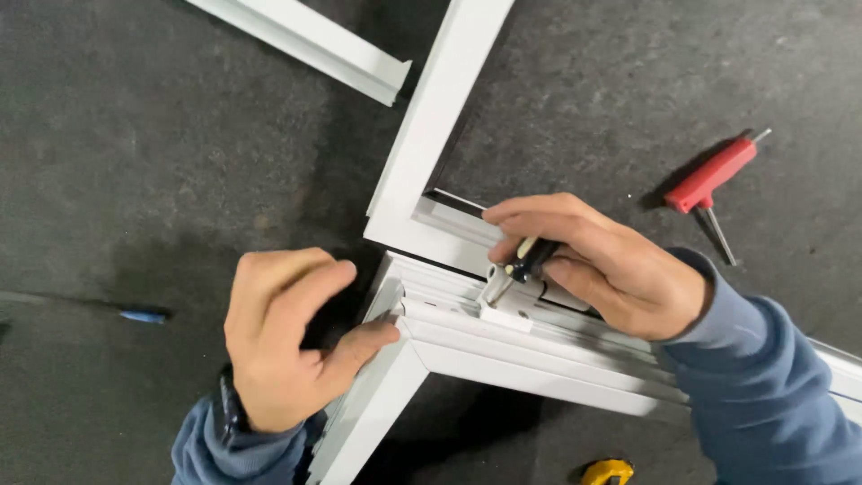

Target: The person assembles white window sash frames on a padded workbench. They fit small hardware pieces into the frame profile, drive screws with a screwdriver, tap parts with a hammer, and lift and reposition the frames to work on different sides.

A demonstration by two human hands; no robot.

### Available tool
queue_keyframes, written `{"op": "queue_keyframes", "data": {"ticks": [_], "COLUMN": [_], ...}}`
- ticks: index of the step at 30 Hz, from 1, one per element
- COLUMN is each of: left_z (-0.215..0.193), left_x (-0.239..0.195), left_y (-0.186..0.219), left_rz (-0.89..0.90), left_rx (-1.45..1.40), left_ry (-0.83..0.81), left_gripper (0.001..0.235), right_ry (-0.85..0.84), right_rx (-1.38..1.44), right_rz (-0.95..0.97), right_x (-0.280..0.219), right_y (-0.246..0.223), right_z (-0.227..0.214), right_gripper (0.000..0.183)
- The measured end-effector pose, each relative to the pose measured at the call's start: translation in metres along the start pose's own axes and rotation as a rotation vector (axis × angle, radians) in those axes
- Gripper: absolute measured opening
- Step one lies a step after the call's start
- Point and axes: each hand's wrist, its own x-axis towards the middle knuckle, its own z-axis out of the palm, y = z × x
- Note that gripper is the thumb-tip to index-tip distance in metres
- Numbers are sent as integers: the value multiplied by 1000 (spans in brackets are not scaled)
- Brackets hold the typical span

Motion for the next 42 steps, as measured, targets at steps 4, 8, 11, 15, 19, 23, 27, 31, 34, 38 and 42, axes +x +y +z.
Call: {"op": "queue_keyframes", "data": {"ticks": [4, 8, 11, 15, 19, 23, 27, 31, 34, 38, 42], "left_z": [5, 27, 36, 44, 47, 47, 44, 43, 44, 44, 44], "left_x": [39, 73, 86, 84, 87, 85, 88, 88, 89, 89, 88], "left_y": [50, 56, 52, 53, 55, 49, 45, 45, 46, 46, 43], "left_rz": [239, 244, 114, -6, -24, -32, -20, -18, -50, -78, -20], "left_rx": [208, 268, 220, 135, 147, 110, 47, 64, 100, 61, 42], "left_ry": [-72, -294, -379, -400, -344, -299, -336, -330, -346, -357, -351], "left_gripper": [33, 25, 28, 35, 38, 39, 45, 46, 45, 42, 40], "right_ry": [8, 89, 160, 213, 228, 176, 99, 19, 23, 104, 149], "right_rx": [-47, -118, -108, -179, -358, -435, -258, -87, -143, -446, -437], "right_rz": [8, 68, 127, 213, 171, 240, 117, -24, 135, 296, 447], "right_x": [1, -3, -2, 2, 9, 16, 15, 10, 11, 13, 19], "right_y": [-13, -2, 7, -5, -12, -22, -20, 8, 1, -20, -43], "right_z": [-1, 3, -1, 2, -1, 1, -7, -13, -9, 2, 4], "right_gripper": [55, 45, 38, 30, 31, 27, 29, 30, 29, 25, 21]}}
